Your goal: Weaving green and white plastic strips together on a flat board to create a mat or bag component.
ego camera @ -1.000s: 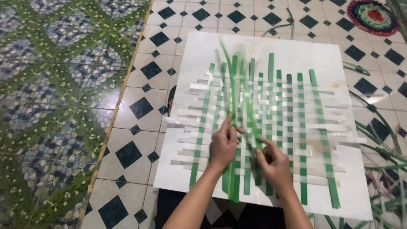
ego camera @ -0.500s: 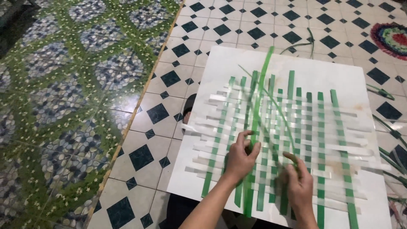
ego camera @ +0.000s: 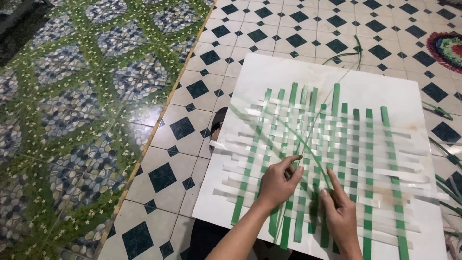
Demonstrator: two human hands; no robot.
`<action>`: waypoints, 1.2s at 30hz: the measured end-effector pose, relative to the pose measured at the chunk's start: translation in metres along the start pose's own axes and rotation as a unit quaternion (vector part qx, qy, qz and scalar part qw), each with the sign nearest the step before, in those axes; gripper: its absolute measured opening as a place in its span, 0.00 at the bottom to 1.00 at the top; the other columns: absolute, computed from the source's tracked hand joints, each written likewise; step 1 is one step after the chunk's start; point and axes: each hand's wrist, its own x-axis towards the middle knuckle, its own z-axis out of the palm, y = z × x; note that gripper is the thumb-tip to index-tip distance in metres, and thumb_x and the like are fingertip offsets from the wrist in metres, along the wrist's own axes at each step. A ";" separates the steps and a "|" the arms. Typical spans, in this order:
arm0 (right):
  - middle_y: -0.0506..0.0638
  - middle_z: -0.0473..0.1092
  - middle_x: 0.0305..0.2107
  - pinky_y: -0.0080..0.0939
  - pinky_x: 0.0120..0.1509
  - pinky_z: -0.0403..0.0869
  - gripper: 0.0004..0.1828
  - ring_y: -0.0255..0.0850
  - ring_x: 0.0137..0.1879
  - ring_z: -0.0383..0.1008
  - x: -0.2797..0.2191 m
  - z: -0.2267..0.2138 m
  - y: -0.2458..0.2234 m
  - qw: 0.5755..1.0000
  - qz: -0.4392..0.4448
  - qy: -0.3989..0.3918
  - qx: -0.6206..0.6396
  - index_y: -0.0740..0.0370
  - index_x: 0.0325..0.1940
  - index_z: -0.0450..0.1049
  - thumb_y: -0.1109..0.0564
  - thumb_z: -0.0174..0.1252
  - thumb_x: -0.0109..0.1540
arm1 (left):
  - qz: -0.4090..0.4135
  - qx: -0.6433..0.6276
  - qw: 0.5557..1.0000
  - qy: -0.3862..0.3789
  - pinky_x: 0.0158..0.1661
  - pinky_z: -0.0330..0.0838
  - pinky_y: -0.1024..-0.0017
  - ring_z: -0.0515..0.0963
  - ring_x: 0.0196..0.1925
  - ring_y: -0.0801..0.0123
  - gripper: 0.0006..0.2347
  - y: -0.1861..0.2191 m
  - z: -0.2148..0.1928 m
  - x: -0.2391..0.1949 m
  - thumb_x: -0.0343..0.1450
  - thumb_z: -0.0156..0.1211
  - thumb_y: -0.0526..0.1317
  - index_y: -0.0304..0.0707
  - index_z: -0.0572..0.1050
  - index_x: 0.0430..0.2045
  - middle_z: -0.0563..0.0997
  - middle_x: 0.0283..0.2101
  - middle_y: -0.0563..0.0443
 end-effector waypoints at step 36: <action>0.41 0.52 0.14 0.33 0.21 0.52 0.23 0.33 0.20 0.48 0.003 -0.005 0.021 0.997 0.011 0.050 0.054 0.58 0.66 0.66 0.56 0.45 0.66 | 0.008 -0.116 0.991 0.067 0.23 0.55 0.73 0.58 0.20 0.78 0.21 -0.007 0.004 -0.001 0.71 0.51 0.43 0.38 0.68 0.60 0.60 0.16 0.62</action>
